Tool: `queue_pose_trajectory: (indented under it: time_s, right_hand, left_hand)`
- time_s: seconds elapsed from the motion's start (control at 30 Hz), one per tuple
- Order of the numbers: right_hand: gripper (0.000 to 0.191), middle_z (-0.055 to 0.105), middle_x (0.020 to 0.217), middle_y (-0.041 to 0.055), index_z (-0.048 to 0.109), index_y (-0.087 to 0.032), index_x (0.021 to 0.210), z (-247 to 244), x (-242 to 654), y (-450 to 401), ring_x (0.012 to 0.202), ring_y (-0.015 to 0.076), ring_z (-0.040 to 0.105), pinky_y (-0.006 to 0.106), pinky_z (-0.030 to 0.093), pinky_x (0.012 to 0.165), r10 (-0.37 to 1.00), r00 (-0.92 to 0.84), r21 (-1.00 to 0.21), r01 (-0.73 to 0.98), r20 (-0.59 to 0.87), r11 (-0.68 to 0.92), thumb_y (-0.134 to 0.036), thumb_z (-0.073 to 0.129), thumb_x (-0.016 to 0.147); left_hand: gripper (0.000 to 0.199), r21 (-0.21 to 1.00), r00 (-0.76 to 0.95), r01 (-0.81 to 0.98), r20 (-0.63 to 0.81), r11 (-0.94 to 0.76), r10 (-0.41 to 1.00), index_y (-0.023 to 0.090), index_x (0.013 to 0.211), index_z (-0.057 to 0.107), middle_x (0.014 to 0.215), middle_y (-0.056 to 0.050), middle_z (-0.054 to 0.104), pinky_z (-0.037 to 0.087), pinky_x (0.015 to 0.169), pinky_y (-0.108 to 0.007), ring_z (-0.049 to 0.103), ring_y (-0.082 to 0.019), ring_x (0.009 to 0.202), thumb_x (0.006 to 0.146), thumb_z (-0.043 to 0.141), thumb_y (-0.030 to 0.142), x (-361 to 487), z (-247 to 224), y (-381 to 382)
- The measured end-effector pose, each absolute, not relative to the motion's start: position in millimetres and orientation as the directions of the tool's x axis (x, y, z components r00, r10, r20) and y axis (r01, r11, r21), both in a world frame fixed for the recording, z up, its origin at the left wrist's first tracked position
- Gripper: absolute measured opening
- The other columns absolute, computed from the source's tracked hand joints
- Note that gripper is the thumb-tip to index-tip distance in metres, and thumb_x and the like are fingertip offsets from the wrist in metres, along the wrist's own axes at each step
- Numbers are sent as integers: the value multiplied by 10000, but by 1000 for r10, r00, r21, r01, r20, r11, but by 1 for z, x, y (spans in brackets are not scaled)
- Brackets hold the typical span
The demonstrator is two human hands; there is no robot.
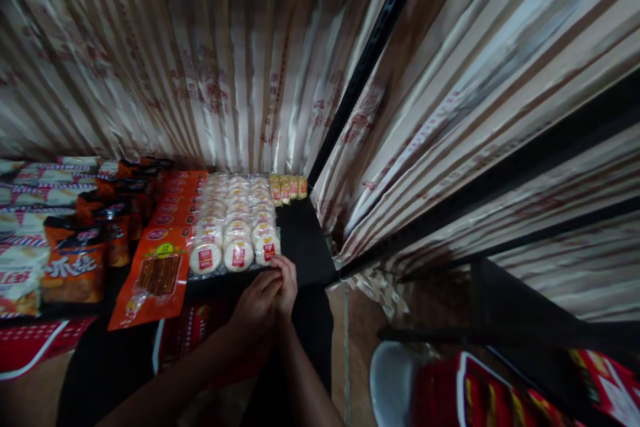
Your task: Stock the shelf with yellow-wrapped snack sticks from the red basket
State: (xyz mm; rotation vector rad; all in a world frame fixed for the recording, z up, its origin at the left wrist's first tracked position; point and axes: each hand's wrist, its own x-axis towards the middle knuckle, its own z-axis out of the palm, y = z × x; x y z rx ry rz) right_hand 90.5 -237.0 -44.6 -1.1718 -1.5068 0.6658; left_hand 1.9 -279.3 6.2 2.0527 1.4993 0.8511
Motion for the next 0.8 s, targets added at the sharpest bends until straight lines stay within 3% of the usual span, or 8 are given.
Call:
queue_pose_trajectory:
  time_s: [0.1, 0.23, 0.4, 0.5, 0.6, 0.8]
  right_hand:
    - [275, 611, 1004, 79, 654, -193, 943, -56, 100, -269, 882, 188, 607, 354, 518, 791, 927, 64, -870, 373, 370, 321, -220, 413, 813]
    - [226, 628, 977, 86, 638, -189, 960, -68, 125, -327, 930, 215, 602, 388, 504, 831, 902, 143, -799, 534, 408, 277, -252, 493, 798]
    - [237, 662, 967, 100, 631, -204, 957, -72, 165, -401, 919, 243, 621, 425, 504, 813, 909, 225, -704, 704, 350, 96, -317, 457, 843]
    - [262, 664, 961, 102, 627, -204, 973, -68, 171, -414, 914, 248, 623, 445, 498, 833, 908, 256, -682, 730, 330, 42, -344, 448, 843]
    - [252, 652, 951, 100, 627, -194, 969, -58, 154, -398, 912, 231, 613, 427, 503, 828, 921, 233, -695, 717, 313, 55, -312, 443, 843]
    - [247, 633, 975, 83, 635, -193, 962, -55, 99, -353, 949, 185, 597, 349, 494, 864, 967, -35, -748, 627, 253, 218, -219, 410, 864]
  left_hand:
    - [256, 667, 325, 645, 202, -373, 924, 147, 1006, 612, 1103, -107, 613, 441, 955, -348, 538, -221, 1056, 833, 424, 135, 1, -10, -299]
    - [215, 666, 534, 543, 197, -512, 822, 157, 923, 633, 996, -87, 655, 457, 915, -315, 577, -196, 961, 847, 432, 159, 6, -24, -318]
    - [249, 695, 723, 404, 155, -595, 673, 151, 970, 647, 951, -71, 682, 483, 829, -287, 611, -182, 889, 829, 443, 138, 13, -24, -341]
    - [331, 732, 737, 371, 143, -571, 661, 201, 1067, 631, 1004, -61, 680, 477, 851, -293, 614, -180, 920, 819, 428, 119, 11, -26, -351]
    - [366, 740, 683, 454, 69, -497, 728, 176, 1084, 617, 1037, -88, 669, 477, 873, -308, 614, -190, 941, 796, 409, 86, 3, -36, -354]
    - [334, 775, 490, 589, -115, -230, 864, 162, 1020, 616, 1010, -95, 670, 479, 873, -302, 613, -184, 954, 788, 391, 80, -21, -71, -356]
